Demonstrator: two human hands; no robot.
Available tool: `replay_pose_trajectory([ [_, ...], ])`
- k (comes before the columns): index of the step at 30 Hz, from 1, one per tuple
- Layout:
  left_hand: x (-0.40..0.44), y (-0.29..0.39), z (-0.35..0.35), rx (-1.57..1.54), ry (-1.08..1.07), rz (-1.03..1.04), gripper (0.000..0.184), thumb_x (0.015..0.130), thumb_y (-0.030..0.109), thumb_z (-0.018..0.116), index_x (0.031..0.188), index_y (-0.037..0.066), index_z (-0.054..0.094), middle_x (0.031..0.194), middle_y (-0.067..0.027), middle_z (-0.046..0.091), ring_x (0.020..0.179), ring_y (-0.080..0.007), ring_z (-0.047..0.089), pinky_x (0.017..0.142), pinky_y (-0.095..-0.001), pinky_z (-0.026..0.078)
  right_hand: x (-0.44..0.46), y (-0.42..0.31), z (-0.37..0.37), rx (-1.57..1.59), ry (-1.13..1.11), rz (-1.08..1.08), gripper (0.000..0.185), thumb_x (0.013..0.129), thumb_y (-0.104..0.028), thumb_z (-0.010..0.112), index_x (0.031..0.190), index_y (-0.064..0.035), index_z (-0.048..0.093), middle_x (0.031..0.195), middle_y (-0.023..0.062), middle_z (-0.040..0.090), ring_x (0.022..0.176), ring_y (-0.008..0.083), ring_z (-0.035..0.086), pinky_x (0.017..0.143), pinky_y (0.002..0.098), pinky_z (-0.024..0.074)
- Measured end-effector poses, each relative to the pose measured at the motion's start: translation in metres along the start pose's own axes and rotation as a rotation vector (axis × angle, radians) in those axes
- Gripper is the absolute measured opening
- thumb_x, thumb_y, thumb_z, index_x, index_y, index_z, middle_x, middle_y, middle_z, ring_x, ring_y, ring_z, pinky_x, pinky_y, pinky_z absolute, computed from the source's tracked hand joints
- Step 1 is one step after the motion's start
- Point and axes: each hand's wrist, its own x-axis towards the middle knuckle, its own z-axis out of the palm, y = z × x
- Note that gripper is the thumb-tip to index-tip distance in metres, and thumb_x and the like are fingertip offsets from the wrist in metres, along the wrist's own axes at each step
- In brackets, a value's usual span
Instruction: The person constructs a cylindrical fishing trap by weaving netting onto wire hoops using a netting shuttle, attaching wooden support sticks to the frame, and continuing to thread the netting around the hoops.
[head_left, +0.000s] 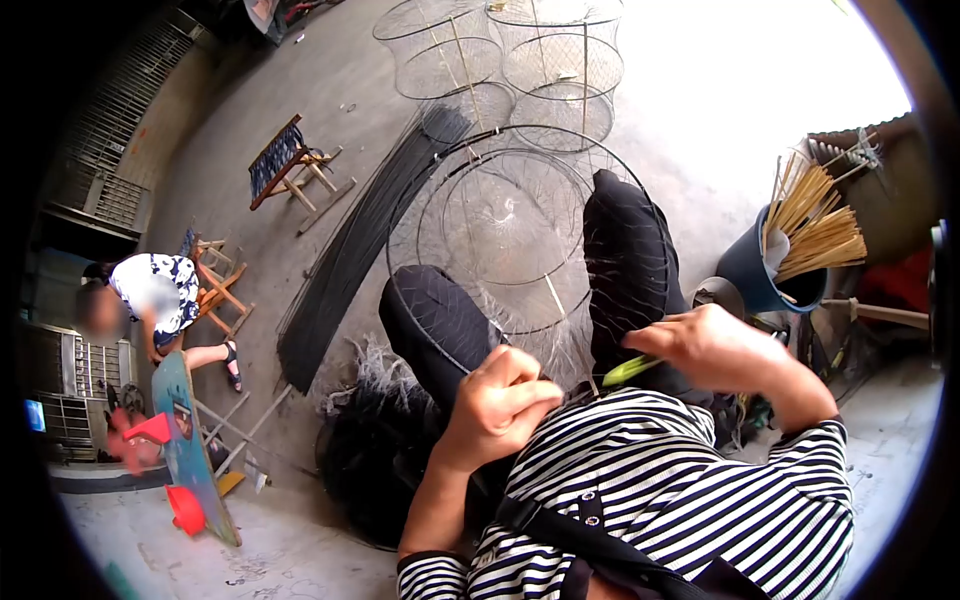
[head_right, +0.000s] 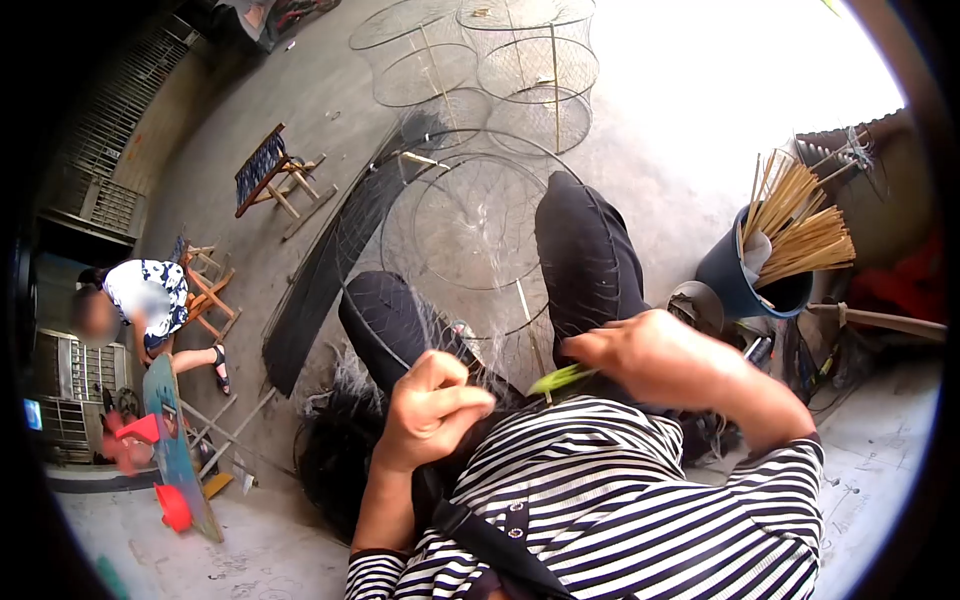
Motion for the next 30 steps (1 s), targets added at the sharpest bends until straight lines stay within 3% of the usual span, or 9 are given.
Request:
replay_pose_trajectory([
  [2,-0.011,-0.002,-0.001,-0.006,-0.018,-0.022,0.020,0.066,0.000,0.082,0.082,0.009,0.074,0.080,-0.0037,0.054,0.073,-0.0220,0.057,0.063,-0.0339,0.048,-0.002,0.035,-0.016,0.419,-0.391,0.105,0.031,0.102,-0.011,0.050,0.128,0.0034,0.058,0.110,0.0183,0.071,0.091,0.0325,0.073,0.082,0.0394,0.0592],
  [4,-0.016,0.001,0.008,0.059,-0.073,-0.009,0.017,0.067,0.001,0.082,0.079,0.009,0.072,0.079,-0.0036,0.054,0.073,-0.0214,0.058,0.063,-0.0343,0.049,-0.011,0.079,-0.015,0.954,-0.225,-0.179,0.028,0.106,-0.015,0.048,0.121,0.0037,0.061,0.115,0.0165,0.071,0.097,0.0290,0.072,0.084,0.0425,0.0579],
  [8,-0.018,0.010,0.025,0.135,-0.114,0.120,0.014,0.068,0.003,0.071,0.081,0.008,0.070,0.084,-0.0042,0.055,0.083,-0.0229,0.061,0.075,-0.0358,0.052,0.012,0.087,-0.014,1.732,0.959,-0.213,0.030,0.108,-0.018,0.044,0.126,0.0041,0.056,0.086,0.0069,0.065,0.073,0.0143,0.062,0.071,0.0346,0.0493],
  [10,-0.018,0.012,0.035,0.237,-0.123,0.231,0.013,0.068,0.006,0.069,0.082,0.005,0.069,0.087,-0.0047,0.057,0.093,-0.0236,0.060,0.086,-0.0370,0.051,0.023,0.082,-0.025,1.353,0.792,-0.116,0.037,0.111,-0.026,0.040,0.133,0.0024,0.051,0.073,-0.0020,0.044,0.063,0.0078,0.043,0.062,0.0288,0.0388],
  [12,-0.019,0.008,0.039,0.248,-0.170,0.239,0.013,0.070,0.008,0.068,0.082,0.004,0.068,0.090,-0.0052,0.058,0.098,-0.0239,0.059,0.092,-0.0377,0.049,0.048,0.039,-0.032,0.772,0.822,0.175,0.041,0.111,-0.030,0.038,0.138,-0.0011,0.050,0.079,0.0008,0.050,0.070,0.0115,0.049,0.068,0.0299,0.0450],
  [14,-0.018,0.004,0.042,0.251,-0.184,0.248,0.013,0.071,0.009,0.066,0.083,0.003,0.067,0.092,-0.0057,0.058,0.100,-0.0240,0.058,0.094,-0.0381,0.049,0.063,0.013,-0.031,0.493,0.845,0.052,0.044,0.111,-0.034,0.035,0.143,-0.0057,0.049,0.091,0.0081,0.062,0.079,0.0202,0.060,0.080,0.0333,0.0505],
  [16,-0.017,0.002,0.044,0.244,-0.170,0.253,0.013,0.072,0.009,0.065,0.084,0.003,0.067,0.093,-0.0061,0.059,0.100,-0.0241,0.058,0.094,-0.0380,0.049,0.078,0.002,-0.043,0.147,0.800,-0.014,0.041,0.103,-0.015,0.052,0.144,-0.0132,0.050,0.109,0.0157,0.065,0.090,0.0333,0.066,0.083,0.0381,0.0532],
  [18,-0.018,0.000,0.045,0.267,-0.173,0.250,0.011,0.075,0.009,0.063,0.084,0.004,0.066,0.094,-0.0067,0.059,0.101,-0.0239,0.058,0.093,-0.0374,0.049,0.091,-0.007,-0.045,-0.054,0.812,0.086,0.046,0.096,-0.006,0.058,0.140,-0.0158,0.054,0.100,0.0128,0.062,0.085,0.0325,0.065,0.073,0.0398,0.0541],
  [30,-0.012,-0.005,0.048,0.225,-0.143,0.251,0.007,0.077,0.009,0.061,0.080,0.004,0.064,0.084,-0.0064,0.056,0.087,-0.0232,0.058,0.080,-0.0343,0.050,0.119,0.002,-0.017,-0.319,0.854,0.148,0.043,0.095,-0.010,0.061,0.137,-0.0188,0.058,0.086,0.0069,0.055,0.068,0.0243,0.060,0.055,0.0366,0.0481],
])
